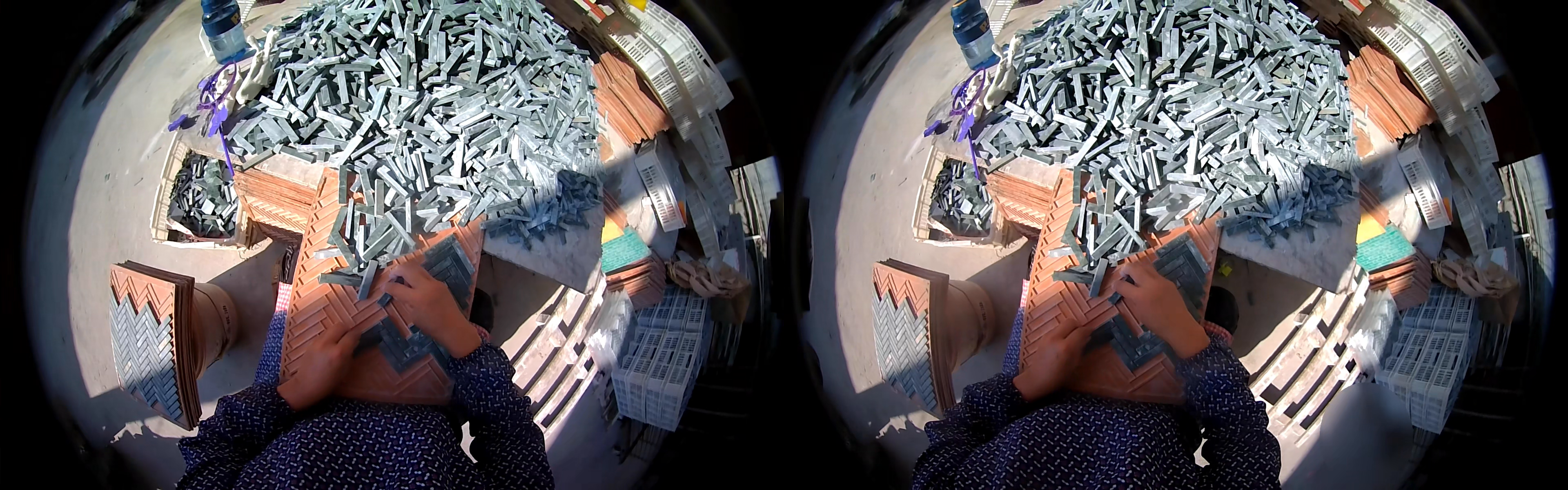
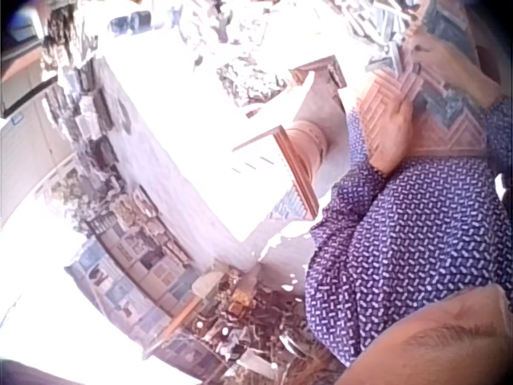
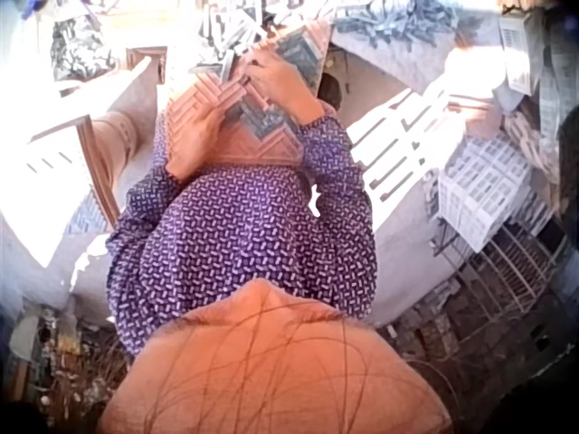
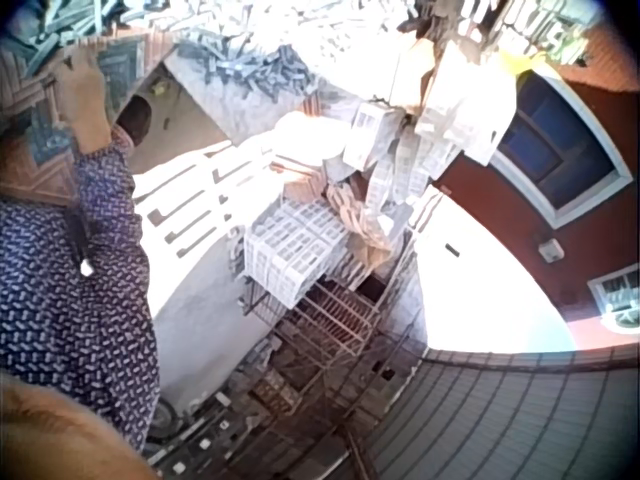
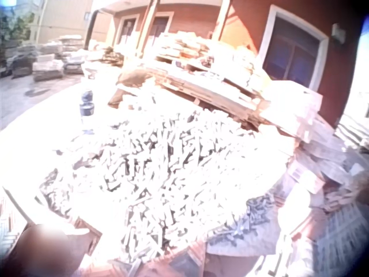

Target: The person sits on the ground and arranges small rectangular tiles onto a larger board to form a herringbone pattern. They pick tiles from a nearby pile and place them one by one into the pattern.

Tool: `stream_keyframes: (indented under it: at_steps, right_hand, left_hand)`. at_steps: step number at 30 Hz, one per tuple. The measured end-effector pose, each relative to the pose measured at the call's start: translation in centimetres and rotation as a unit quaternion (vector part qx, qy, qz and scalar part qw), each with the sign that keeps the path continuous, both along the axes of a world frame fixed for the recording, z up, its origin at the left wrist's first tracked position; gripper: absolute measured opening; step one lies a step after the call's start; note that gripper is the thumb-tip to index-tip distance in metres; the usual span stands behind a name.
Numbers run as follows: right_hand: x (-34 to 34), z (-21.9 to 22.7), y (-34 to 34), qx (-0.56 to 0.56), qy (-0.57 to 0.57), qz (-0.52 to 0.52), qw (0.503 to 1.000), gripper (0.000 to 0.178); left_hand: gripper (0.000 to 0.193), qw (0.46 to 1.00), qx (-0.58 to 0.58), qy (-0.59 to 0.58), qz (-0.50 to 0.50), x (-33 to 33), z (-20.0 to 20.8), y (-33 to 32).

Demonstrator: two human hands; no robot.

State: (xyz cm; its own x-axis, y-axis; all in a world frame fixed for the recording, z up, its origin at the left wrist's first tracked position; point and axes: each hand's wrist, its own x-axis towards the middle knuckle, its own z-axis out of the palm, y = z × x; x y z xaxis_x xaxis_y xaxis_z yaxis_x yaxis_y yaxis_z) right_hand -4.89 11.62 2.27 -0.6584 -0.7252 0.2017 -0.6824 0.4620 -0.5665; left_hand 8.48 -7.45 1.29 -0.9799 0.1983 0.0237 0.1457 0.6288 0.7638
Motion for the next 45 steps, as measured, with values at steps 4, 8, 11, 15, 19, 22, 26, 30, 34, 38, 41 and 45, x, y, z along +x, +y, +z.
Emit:
stream_keyframes:
  at_steps: [4, 8, 11, 15, 19, 22, 26, 30, 34, 38, 41, 45]
  right_hand:
    - [0.0, -0.2, 0.1, -0.021, -0.026, -0.011, 0.999, 0.024]
    - [1.4, 1.1, -0.2, -0.053, -0.189, -0.107, 0.975, 0.028]
    - [1.7, 1.2, -0.3, -0.07, -0.141, -0.079, 0.984, 0.027]
    - [1.8, -0.1, -0.1, -0.046, -0.177, -0.065, 0.981, 0.03]
    - [1.6, -0.4, 0.1, -0.01, -0.163, -0.036, 0.986, 0.033]
    - [1.2, -0.1, 0.2, 0.008, -0.144, 0.001, 0.989, 0.033]
    - [1.2, 0.4, 0.4, 0.019, -0.151, 0.019, 0.988, 0.031]
    - [1.3, -1.0, 1.2, 0.019, -0.119, 0.05, 0.991, 0.026]
    - [1.2, -0.2, 0.9, -0.002, -0.103, 0.032, 0.994, 0.025]
    - [1.3, 0.2, -1.3, -0.03, -0.087, -0.079, 0.993, 0.025]
    - [0.6, -1.0, -2.8, 0.005, 0.011, -0.056, 0.998, 0.023]
    - [-0.5, -1.3, -3.5, -0.002, 0.034, -0.016, 0.999, 0.023]
  left_hand:
    - [0.017, 0.999, 0.022, -0.007, 0.037, -0.5, 0.5, -0.1]
    - [0.013, 0.995, 0.059, -0.024, 0.08, -0.8, 0.3, -0.7]
    - [0.015, 0.996, 0.049, -0.011, 0.074, -1.1, 0.0, -1.1]
    - [0.015, 0.996, 0.042, -0.012, 0.077, -1.2, 0.4, -1.1]
    - [0.015, 0.996, 0.047, -0.008, 0.078, -1.1, 0.3, -1.2]
    - [0.015, 0.995, 0.051, -0.012, 0.081, -1.2, 0.7, -1.2]
    - [0.015, 0.996, 0.041, -0.021, 0.079, -1.2, 1.0, -1.2]
    - [0.013, 0.995, 0.052, -0.005, 0.086, -1.4, 0.6, -1.4]
    - [0.01, 0.994, 0.025, 0.049, 0.095, -3.2, 0.8, -2.3]
    - [0.01, 0.995, -0.02, 0.021, 0.094, -4.7, 1.7, -1.5]
    - [0.014, 0.997, -0.029, 0.012, 0.073, -5.3, 4.3, -0.2]
    - [0.021, 0.994, -0.053, 0.009, 0.096, -5.4, 2.5, -0.1]
